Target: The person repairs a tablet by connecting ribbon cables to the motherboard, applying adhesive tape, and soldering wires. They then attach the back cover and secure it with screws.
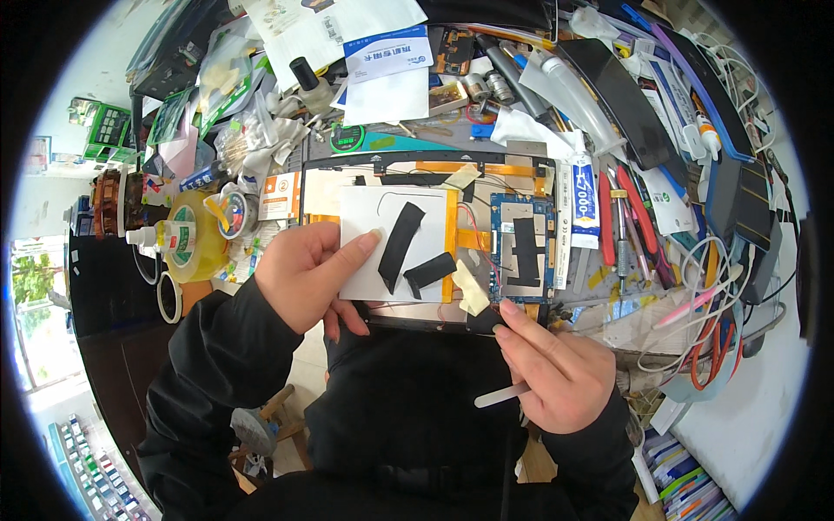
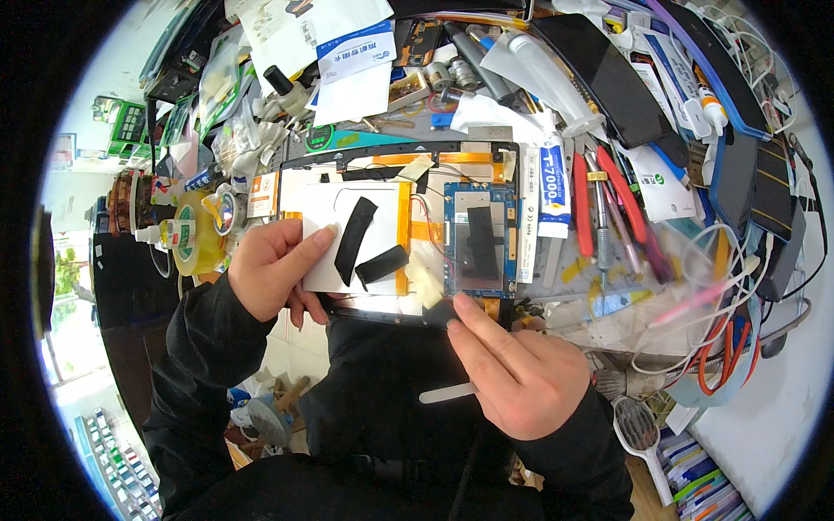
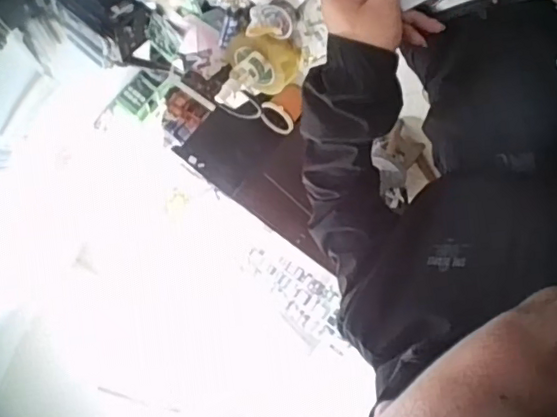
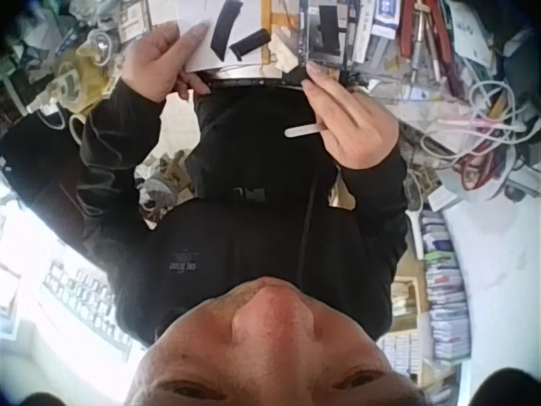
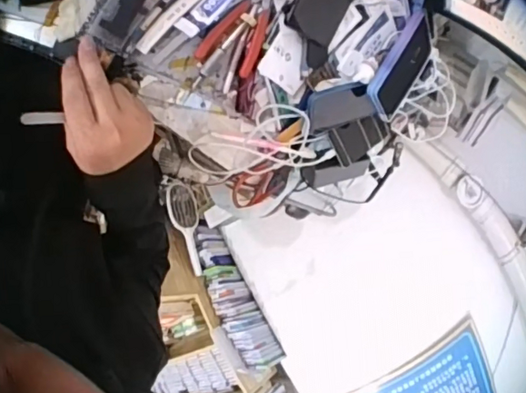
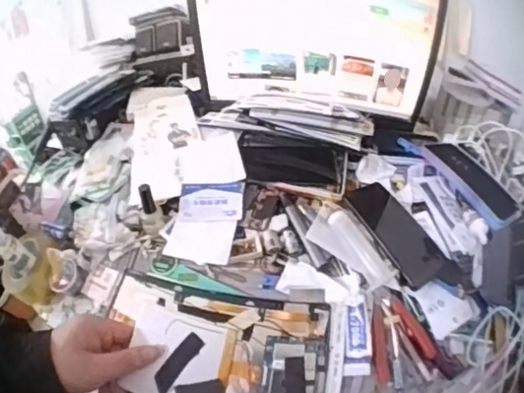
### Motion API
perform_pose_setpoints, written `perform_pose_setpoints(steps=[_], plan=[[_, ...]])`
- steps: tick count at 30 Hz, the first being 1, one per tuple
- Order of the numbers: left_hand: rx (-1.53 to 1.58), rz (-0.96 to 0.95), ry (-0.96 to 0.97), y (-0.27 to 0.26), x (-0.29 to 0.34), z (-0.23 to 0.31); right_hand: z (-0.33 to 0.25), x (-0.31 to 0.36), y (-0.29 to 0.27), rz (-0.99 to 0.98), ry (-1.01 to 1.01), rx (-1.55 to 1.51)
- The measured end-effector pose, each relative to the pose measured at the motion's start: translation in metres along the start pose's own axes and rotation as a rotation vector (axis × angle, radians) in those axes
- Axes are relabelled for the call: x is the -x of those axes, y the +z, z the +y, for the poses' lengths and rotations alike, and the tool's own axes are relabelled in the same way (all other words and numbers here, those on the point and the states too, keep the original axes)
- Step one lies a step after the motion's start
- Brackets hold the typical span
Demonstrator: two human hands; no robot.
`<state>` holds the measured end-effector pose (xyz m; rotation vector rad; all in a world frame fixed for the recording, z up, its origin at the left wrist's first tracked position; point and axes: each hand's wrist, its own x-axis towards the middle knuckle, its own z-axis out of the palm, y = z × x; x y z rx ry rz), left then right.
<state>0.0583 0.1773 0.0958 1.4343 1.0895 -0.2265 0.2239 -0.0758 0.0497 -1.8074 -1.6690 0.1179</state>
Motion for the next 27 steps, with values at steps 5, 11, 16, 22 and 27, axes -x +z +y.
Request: perform_pose_setpoints(steps=[5,11,16,22,27], plan=[[-0.016,0.02,0.007,-0.0009,-0.0002,0.0011,-0.0001,0.0005,0.0001,-0.005,0.016,0.0],[-0.205,0.074,0.021,-0.0038,-0.0007,0.0028,0.0004,0.0009,-0.0001,-0.007,0.02,0.001],[-0.314,0.074,-0.009,-0.0098,-0.0034,0.0049,0.0007,-0.0002,-0.0001,-0.005,0.016,-0.004],[-0.276,0.098,-0.04,-0.0084,-0.0022,0.0052,-0.0003,-0.0023,-0.0023,-0.024,0.022,-0.005],[-0.296,0.086,-0.06,-0.0096,-0.0013,0.0075,-0.0017,-0.0035,-0.0033,-0.045,0.04,-0.004]])
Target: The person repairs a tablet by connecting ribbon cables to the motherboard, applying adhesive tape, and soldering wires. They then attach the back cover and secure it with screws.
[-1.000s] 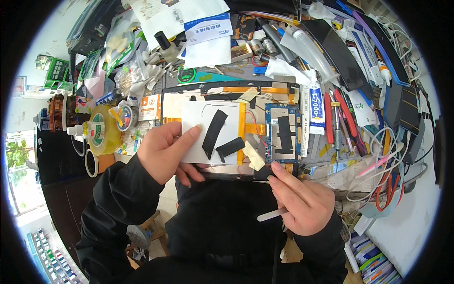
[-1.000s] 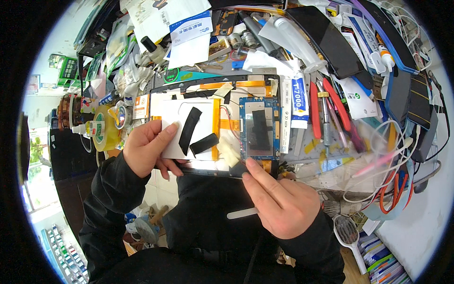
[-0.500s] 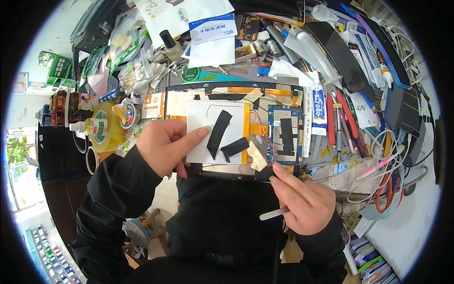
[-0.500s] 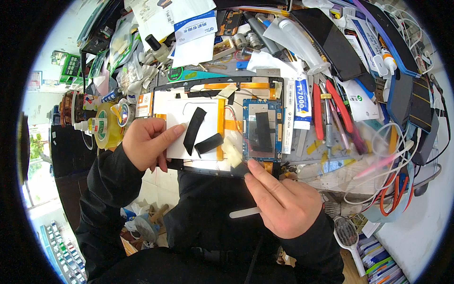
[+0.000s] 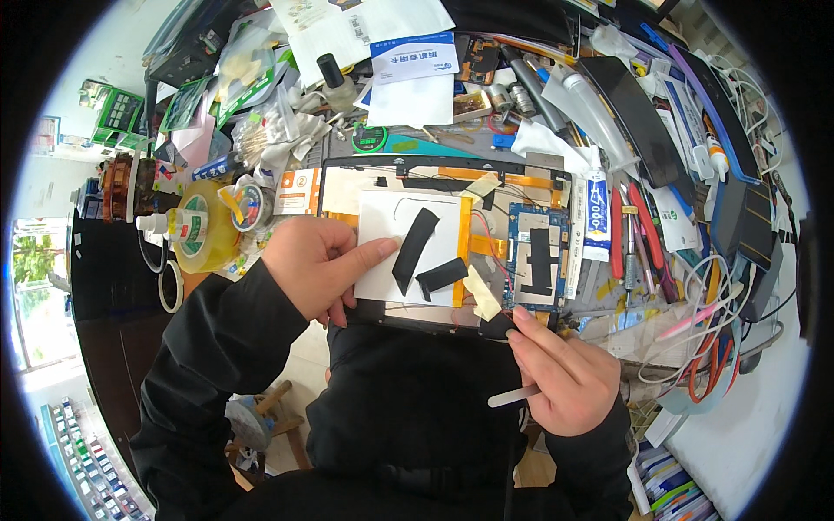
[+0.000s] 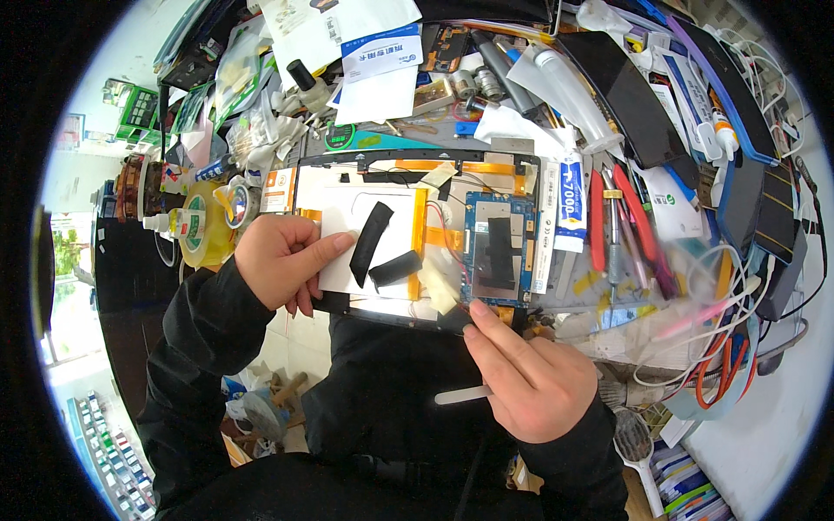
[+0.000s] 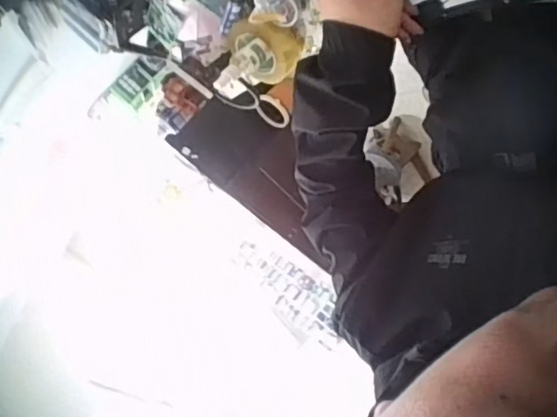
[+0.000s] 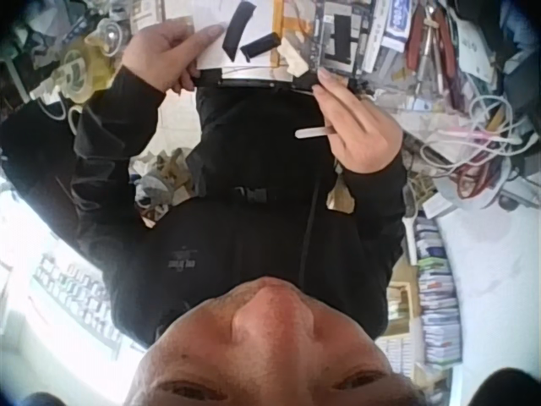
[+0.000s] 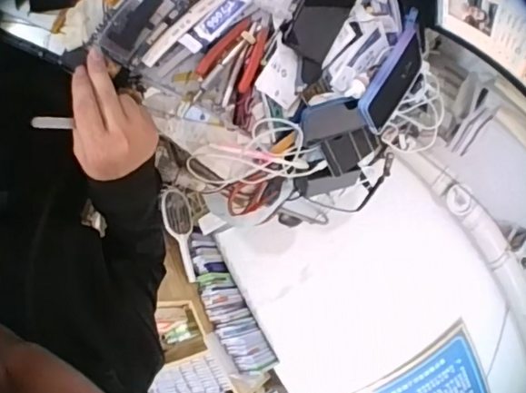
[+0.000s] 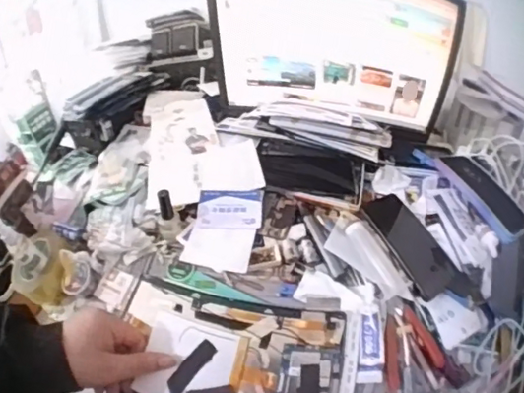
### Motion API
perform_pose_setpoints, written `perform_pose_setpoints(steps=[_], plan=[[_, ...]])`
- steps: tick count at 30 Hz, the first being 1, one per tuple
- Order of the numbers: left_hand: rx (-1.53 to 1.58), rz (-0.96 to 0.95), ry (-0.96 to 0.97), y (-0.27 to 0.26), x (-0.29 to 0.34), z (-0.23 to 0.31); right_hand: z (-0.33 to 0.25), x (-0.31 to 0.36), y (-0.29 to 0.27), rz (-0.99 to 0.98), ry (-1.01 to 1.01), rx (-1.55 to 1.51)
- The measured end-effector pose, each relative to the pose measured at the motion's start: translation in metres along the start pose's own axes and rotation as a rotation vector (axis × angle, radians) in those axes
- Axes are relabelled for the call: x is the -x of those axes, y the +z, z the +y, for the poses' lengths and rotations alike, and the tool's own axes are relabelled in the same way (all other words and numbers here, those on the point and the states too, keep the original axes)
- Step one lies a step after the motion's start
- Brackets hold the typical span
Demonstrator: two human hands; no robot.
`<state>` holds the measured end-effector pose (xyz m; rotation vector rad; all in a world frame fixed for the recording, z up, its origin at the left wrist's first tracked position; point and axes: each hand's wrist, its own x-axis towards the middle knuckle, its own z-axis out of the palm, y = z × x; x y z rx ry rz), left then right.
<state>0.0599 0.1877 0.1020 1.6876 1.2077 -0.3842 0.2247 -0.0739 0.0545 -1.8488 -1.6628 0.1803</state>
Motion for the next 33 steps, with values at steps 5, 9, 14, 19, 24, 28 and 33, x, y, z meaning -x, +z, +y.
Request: perform_pose_setpoints(steps=[5,9,14,19,24,28,33], plan=[[-0.08,0.005,0.068,-0.002,0.0,0.001,-0.002,0.0,-0.001,-0.011,0.007,0.001],[-0.169,0.037,0.13,-0.002,-0.001,0.0,-0.001,0.002,0.001,-0.019,0.024,0.0],[-0.191,0.053,0.143,-0.001,-0.003,-0.004,0.005,0.004,0.006,0.009,-0.052,0.017],[-0.287,0.108,0.275,-0.002,-0.005,-0.011,0.004,0.005,0.007,0.016,-0.046,0.006],[-0.409,0.422,1.086,0.005,0.008,-0.038,0.003,0.004,0.006,0.017,-0.034,0.014],[-0.606,0.418,1.31,0.009,0.008,-0.064,0.002,0.003,0.007,0.019,-0.036,0.016],[-0.784,0.347,1.131,0.021,0.011,-0.086,0.003,0.002,0.007,0.006,-0.046,0.041]])
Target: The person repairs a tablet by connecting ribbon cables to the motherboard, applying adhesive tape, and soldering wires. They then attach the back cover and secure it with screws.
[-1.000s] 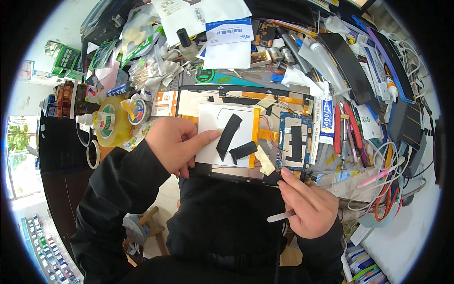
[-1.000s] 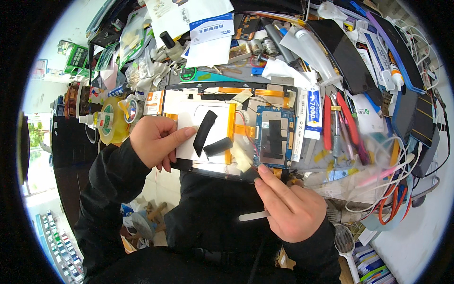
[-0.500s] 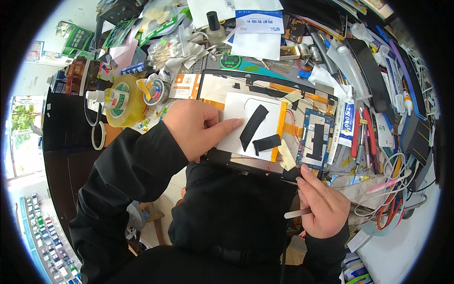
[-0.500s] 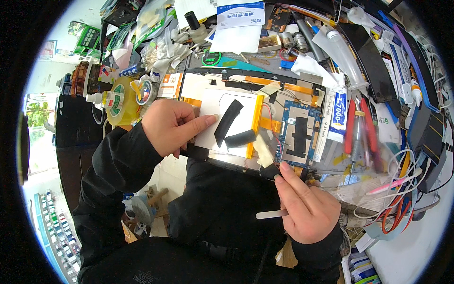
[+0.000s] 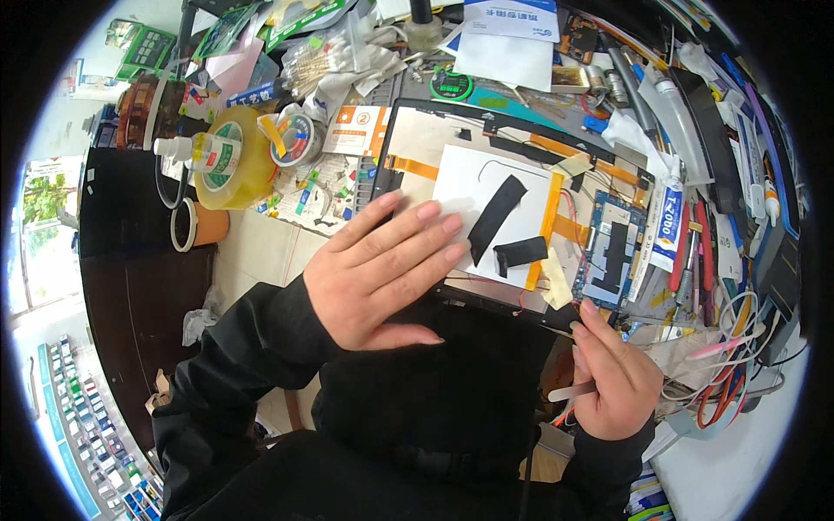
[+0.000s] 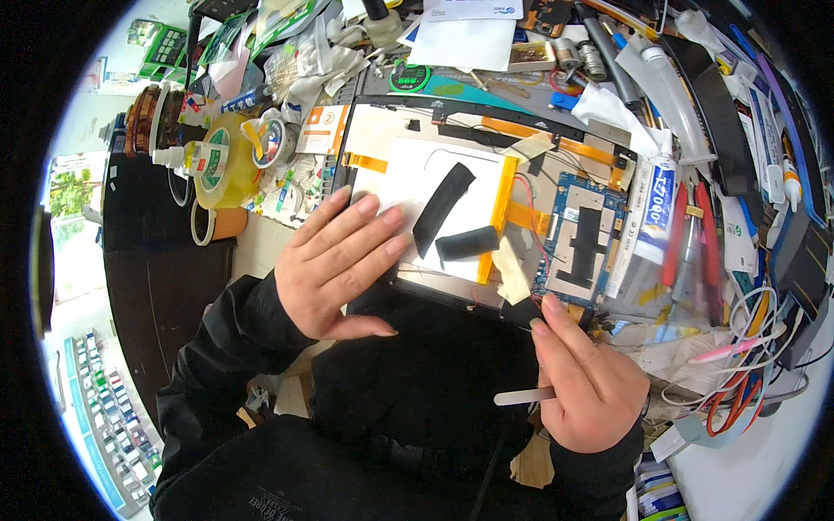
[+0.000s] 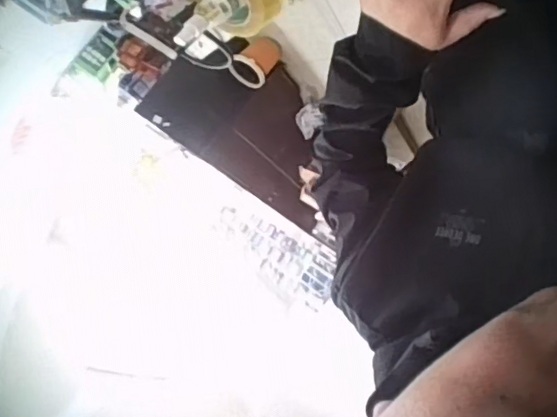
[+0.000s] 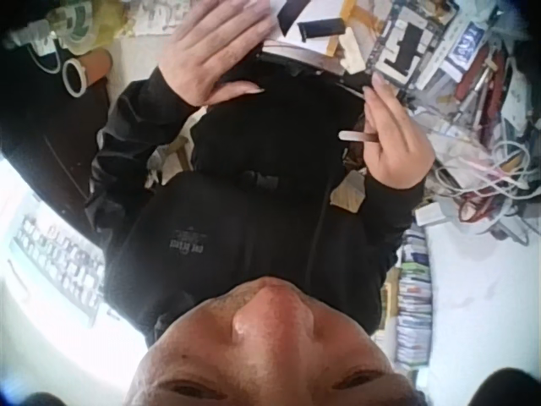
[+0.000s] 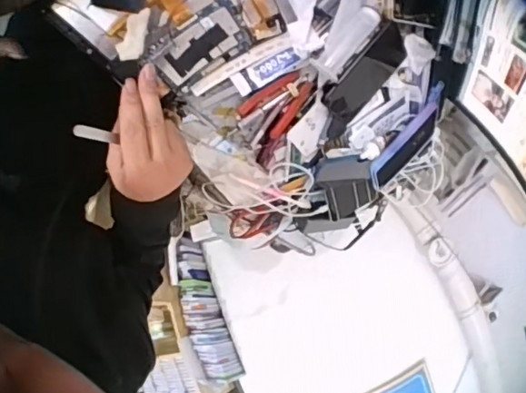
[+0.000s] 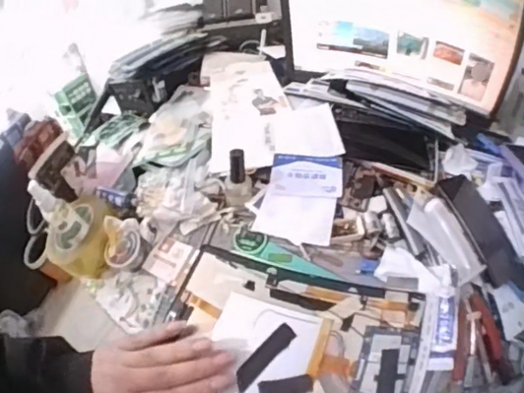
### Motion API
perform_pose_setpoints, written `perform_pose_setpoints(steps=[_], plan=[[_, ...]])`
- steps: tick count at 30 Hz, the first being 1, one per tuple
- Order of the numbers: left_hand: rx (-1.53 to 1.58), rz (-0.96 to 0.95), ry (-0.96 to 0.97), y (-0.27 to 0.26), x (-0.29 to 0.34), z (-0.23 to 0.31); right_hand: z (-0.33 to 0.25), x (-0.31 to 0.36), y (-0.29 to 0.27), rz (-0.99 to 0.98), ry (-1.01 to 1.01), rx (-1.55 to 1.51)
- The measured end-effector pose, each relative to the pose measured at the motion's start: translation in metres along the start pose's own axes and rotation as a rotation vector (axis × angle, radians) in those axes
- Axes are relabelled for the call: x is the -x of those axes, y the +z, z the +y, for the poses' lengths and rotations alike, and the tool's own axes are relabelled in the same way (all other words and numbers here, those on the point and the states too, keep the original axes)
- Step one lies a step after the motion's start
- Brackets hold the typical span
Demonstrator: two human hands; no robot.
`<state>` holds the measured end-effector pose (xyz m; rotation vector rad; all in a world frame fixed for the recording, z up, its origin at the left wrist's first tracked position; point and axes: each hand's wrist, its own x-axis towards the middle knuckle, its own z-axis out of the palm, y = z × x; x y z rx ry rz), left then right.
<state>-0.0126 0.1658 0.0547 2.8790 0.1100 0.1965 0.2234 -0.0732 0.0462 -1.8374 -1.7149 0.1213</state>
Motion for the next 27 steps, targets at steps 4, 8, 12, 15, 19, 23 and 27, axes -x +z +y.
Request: perform_pose_setpoints(steps=[4,8,12,15,19,23,27], plan=[[0.003,-0.062,-0.085,0.009,0.002,0.004,0.002,0.001,0.002,0.006,-0.032,0.02],[0.018,-0.03,-0.107,0.01,-0.001,0.007,0.003,0.002,0.004,0.02,-0.03,0.001],[-0.003,0.02,-0.102,0.013,-0.003,0.009,0.003,0.003,0.003,0.017,-0.028,-0.001],[-0.021,0.048,-0.081,0.015,-0.003,0.007,0.003,0.002,0.002,-0.011,-0.013,0.007],[-0.109,0.1,-0.037,0.017,-0.003,0.005,0.001,0.0,0.0,-0.008,-0.01,0.015],[-0.161,0.127,-0.005,0.018,-0.004,0.003,-0.006,-0.001,-0.005,-0.071,0.087,-0.014],[-0.093,0.145,-0.011,0.018,-0.005,0.002,-0.012,-0.004,-0.007,-0.056,0.083,0.003]])
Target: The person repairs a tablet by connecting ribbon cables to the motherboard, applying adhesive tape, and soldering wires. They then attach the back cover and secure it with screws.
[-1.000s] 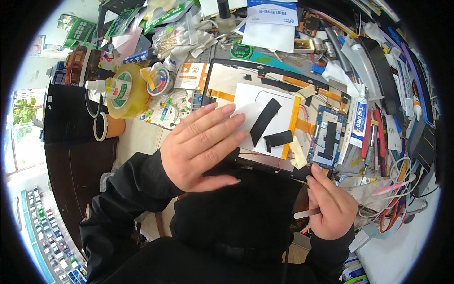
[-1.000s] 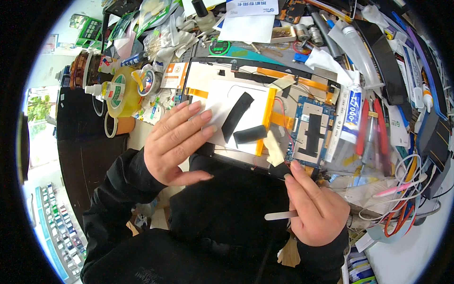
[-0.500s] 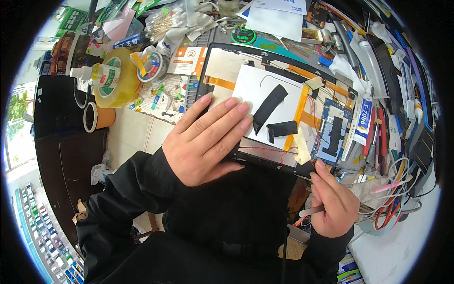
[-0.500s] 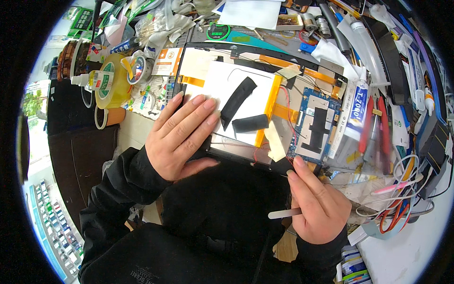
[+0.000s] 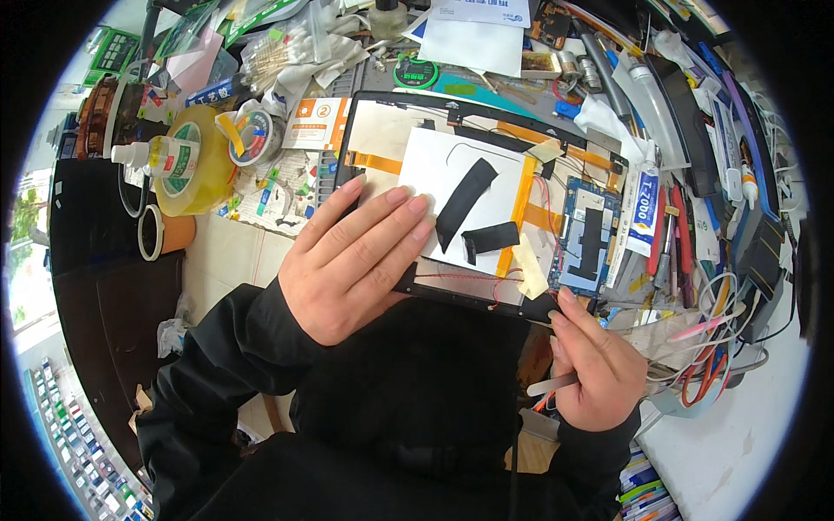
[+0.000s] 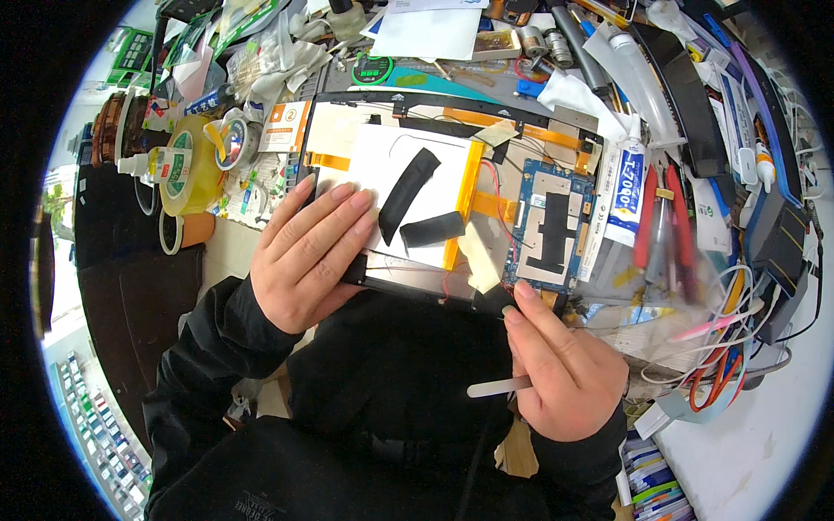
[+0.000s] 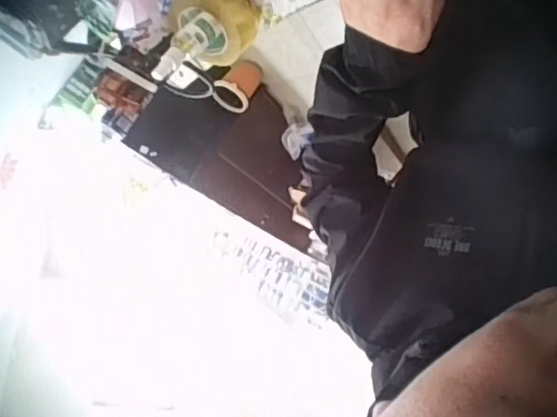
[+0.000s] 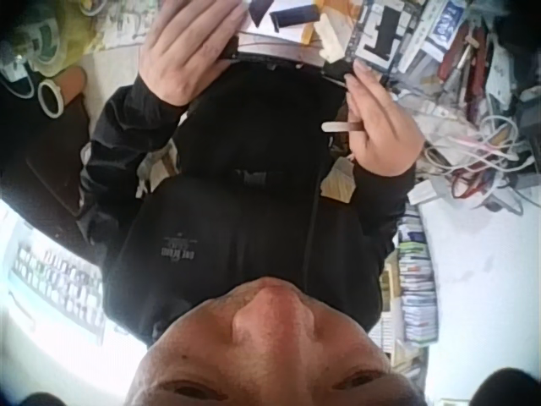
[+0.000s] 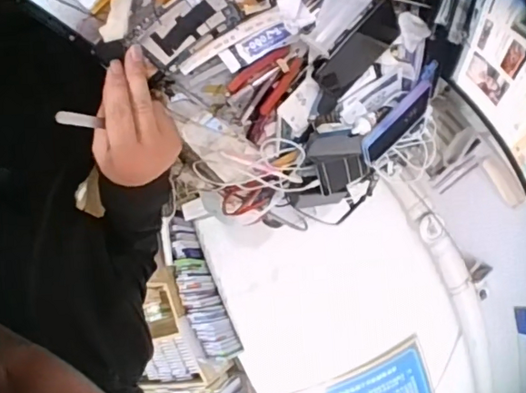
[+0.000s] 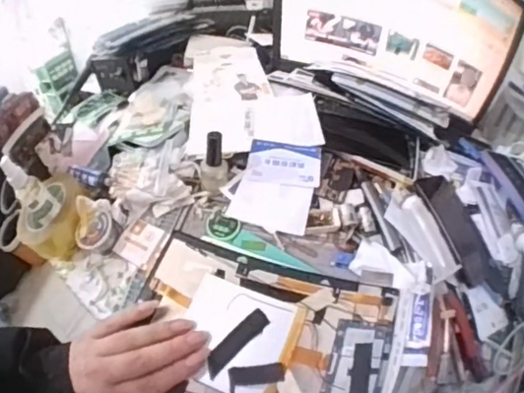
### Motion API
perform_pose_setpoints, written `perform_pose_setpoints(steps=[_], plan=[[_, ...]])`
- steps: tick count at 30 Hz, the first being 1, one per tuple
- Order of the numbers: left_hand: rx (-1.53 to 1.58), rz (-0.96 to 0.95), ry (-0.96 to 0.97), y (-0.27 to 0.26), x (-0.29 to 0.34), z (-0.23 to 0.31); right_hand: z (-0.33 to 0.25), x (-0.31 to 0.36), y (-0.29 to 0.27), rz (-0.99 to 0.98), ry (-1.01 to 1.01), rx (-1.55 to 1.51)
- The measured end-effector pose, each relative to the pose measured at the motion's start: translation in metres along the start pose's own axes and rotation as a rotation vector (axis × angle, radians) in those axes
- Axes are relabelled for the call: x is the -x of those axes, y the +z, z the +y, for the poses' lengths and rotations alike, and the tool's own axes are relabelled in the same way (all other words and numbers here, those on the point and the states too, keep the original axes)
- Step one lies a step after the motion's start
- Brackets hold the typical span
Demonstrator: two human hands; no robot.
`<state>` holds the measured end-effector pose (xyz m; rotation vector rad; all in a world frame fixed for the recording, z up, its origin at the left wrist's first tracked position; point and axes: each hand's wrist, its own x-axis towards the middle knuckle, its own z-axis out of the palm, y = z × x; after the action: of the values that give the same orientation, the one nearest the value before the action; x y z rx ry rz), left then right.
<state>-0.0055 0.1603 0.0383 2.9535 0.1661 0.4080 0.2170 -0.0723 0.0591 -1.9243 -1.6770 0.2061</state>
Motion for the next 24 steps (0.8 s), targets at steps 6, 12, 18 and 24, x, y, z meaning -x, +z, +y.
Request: perform_pose_setpoints(steps=[6,12,18,24], plan=[[0.065,-0.018,-0.078,0.003,-0.003,0.0,-0.025,-0.019,0.001,0.16,0.044,0.046],[0.042,-0.081,-0.064,0.001,-0.005,-0.003,-0.029,-0.053,0.026,0.17,0.065,0.128],[0.101,-0.031,-0.069,0.003,-0.002,-0.007,-0.021,-0.058,0.031,0.086,-0.007,0.2],[0.141,0.005,-0.045,0.003,-0.003,-0.012,-0.023,-0.063,0.031,0.081,-0.024,0.223]])
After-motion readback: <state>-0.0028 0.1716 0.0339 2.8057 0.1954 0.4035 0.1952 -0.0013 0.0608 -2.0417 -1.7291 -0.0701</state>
